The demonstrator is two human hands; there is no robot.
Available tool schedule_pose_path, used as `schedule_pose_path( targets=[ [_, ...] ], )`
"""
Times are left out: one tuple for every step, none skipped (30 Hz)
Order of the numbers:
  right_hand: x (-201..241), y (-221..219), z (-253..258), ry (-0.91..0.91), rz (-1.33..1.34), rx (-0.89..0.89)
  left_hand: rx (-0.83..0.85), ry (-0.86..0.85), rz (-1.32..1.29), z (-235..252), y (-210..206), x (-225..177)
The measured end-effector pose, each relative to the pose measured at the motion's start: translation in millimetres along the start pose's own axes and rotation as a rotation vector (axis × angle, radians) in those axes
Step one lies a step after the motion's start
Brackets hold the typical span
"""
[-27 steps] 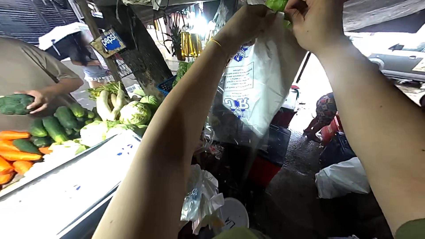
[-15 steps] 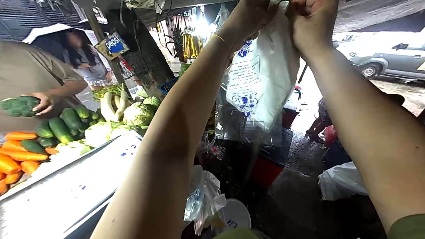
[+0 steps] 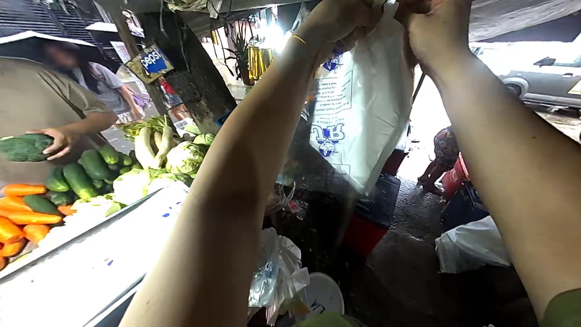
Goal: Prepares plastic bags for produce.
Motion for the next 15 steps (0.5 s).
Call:
schedule_pose_path(
  targets=[
    [-0.7, 0.0, -0.9, -0.022, 0.001, -0.02, -0.012, -0.006, -0.013, 1.1, 0.8, -0.8],
    [-1.3, 0.1, -2.1, -0.047, 0.007, -0.038, -0.018, -0.011, -0.038, 1.7, 0.0, -1.3],
    [-0.7, 0.7, -3.4, -0.069, 0.004, -0.049, -0.017, -0.011, -0.06, 2.1, -1.2, -1.8],
    [0.8, 1.5, -4.3, -0.085, -0.001, -0.053, -0.015, -0.006, -0.077, 2.8, -2.3, -1.3],
    [1.7, 2.1, -3.8, -0.085, -0.005, -0.054, -0.027, 0.004, -0.088, 3.2, -2.1, -0.2],
    [1.7, 2.1, -3.4, -0.079, -0.009, -0.051, -0.035, 0.019, -0.093, 3.2, -2.0, 2.5],
    [1.5, 1.2, -3.7, -0.065, -0.009, -0.038, -0.037, 0.026, -0.108, 2.3, -2.1, 6.0],
    [2.2, 0.3, -3.9, -0.038, -0.015, -0.022, -0.031, 0.028, -0.12, 0.2, -2.3, 9.6],
    [3.6, 0.8, -4.2, -0.011, -0.035, -0.008, -0.022, 0.032, -0.128, -3.4, -3.3, 12.1],
    [6.9, 3.6, -5.4, 0.01, -0.085, 0.007, -0.016, 0.04, -0.13, -8.3, -5.3, 13.8],
    [13.0, 7.7, -6.5, 0.041, -0.151, 0.022, -0.016, 0.045, -0.14, -12.1, -7.3, 14.7],
    [21.6, 11.8, -8.6, 0.086, -0.212, 0.034, -0.024, 0.028, -0.151, -13.4, -9.2, 14.5],
    [31.8, 15.6, -11.8, 0.14, -0.249, 0.036, -0.04, -0.009, -0.155, -14.2, -10.3, 12.7],
    [41.4, 17.4, -15.8, 0.195, -0.27, 0.038, -0.057, -0.053, -0.142, -14.4, -10.5, 10.5],
    [46.8, 16.6, -19.8, 0.235, -0.296, 0.053, -0.074, -0.098, -0.114, -15.6, -10.6, 8.5]
  ],
)
Point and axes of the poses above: each hand's wrist, its own z-axis towards the middle knuckle, its own y-axis out of the back of the hand, x = y × z, the point moved 10 cm from there along z, towards the middle knuckle, and after that the axes turned 13 degrees about -x, right-handed, at the moved point
